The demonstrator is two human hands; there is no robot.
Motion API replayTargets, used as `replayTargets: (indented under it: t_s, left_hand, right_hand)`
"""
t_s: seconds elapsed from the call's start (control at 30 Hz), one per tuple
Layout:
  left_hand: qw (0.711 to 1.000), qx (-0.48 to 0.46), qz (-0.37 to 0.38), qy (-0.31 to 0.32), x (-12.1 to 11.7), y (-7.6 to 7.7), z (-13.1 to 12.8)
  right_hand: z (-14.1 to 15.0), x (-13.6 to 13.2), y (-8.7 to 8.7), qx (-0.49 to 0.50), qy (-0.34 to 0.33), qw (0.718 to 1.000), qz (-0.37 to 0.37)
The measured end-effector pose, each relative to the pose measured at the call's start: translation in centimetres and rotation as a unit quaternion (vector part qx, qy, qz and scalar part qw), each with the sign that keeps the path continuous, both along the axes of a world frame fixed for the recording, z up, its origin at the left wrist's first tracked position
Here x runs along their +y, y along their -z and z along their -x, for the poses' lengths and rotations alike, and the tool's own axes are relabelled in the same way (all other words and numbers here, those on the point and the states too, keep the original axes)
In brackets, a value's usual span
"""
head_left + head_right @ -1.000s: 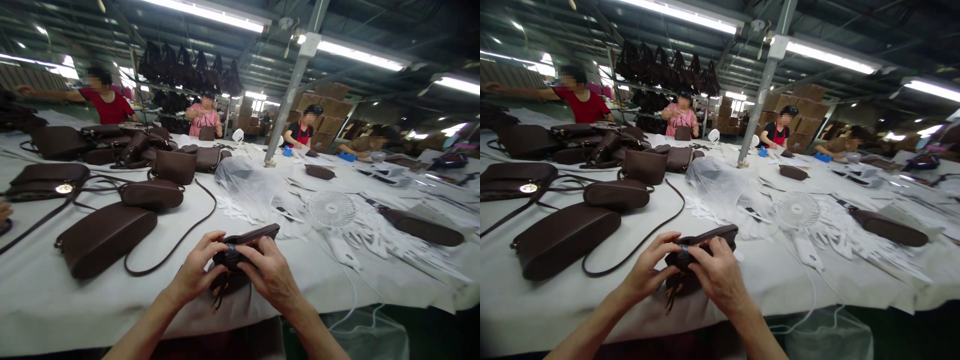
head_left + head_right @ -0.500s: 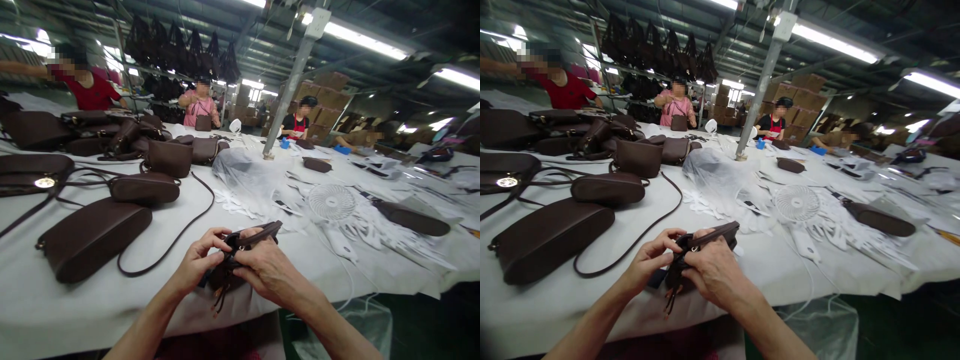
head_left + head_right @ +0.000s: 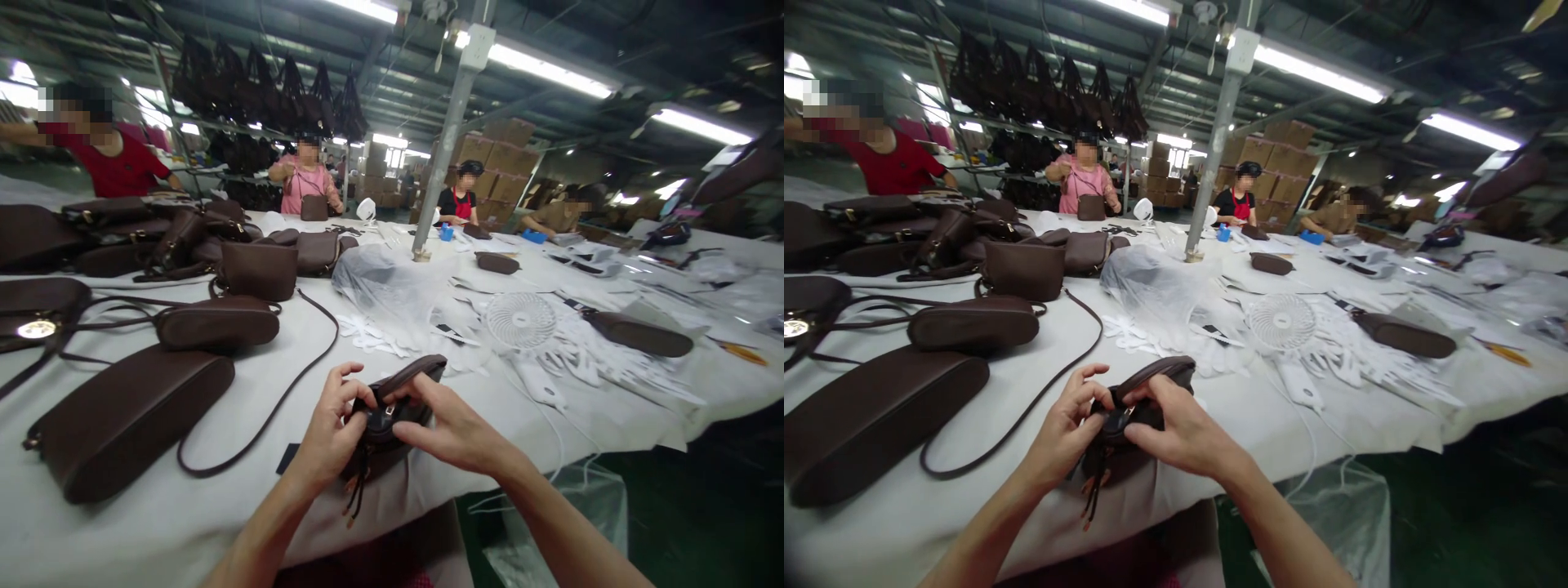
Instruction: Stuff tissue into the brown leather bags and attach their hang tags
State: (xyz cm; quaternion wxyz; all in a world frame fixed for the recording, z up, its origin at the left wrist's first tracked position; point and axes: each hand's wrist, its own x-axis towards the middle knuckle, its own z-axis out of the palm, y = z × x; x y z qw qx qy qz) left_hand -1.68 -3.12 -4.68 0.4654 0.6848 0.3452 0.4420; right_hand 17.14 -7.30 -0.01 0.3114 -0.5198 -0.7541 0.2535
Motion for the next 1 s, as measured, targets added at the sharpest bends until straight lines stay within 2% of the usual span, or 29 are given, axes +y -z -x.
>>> replayTargets:
  t_s: [0.07,0.17,0.23,0.3,0.37,0.4,0.47,0.57,0.63,0.73,0.83,0.9,1.0]
  left_hand:
    - [1.000,0.004,-0.009,-0.016,-0.5,0.1,-0.3]
    - [0.998,0.005,-0.023,-0.065,-1.6,0.6,-1.6]
    - [0.994,-0.005,-0.036,-0.100,-2.3,1.0,-2.8]
    - [0.991,-0.023,-0.051,-0.118,-2.9,1.4,-3.9]
    - [0.990,-0.042,-0.064,-0.120,-3.3,1.7,-4.7]
    - [0.989,-0.049,-0.071,-0.118,-3.4,1.7,-4.9]
    - [0.988,-0.056,-0.083,-0.114,-3.4,1.9,-5.0]
    - [0.988,-0.050,-0.088,-0.113,-3.2,2.1,-4.7]
    - [0.990,-0.043,-0.083,-0.110,-3.0,2.2,-4.2]
    - [0.994,-0.047,-0.070,-0.065,-2.5,2.2,-3.2]
    - [0.996,-0.062,-0.044,0.050,-2.2,2.1,-2.0]
    - [0.992,-0.067,-0.035,0.104,-2.0,2.3,-1.4]
    - [0.992,-0.059,-0.046,0.101,-1.8,2.6,-1.0]
  right_hand:
    - [0.6,0.3,-0.4,0.035,0.033,0.999,0.018]
    - [2.1,0.2,-0.7,0.044,0.100,0.994,-0.015]
    - [3.1,-0.2,-0.7,-0.023,0.143,0.987,-0.066]
    - [3.6,-1.0,-0.5,-0.113,0.193,0.967,-0.122]
    - [3.6,-1.8,-0.1,-0.156,0.240,0.945,-0.157]
    - [3.5,-2.1,0.2,-0.147,0.260,0.941,-0.157]
    - [3.1,-2.3,0.9,-0.066,0.284,0.949,-0.122]
    - [2.7,-2.0,1.8,0.132,0.255,0.957,-0.046]
    - [2.7,-1.8,2.1,0.215,0.211,0.953,-0.022]
    - [3.0,-1.8,2.0,0.207,0.171,0.963,-0.021]
    - [3.4,-2.3,1.9,0.167,0.176,0.969,-0.040]
    - [3.6,-2.7,2.1,0.151,0.180,0.970,-0.067]
    - [3.8,-3.4,2.4,0.125,0.158,0.970,-0.134]
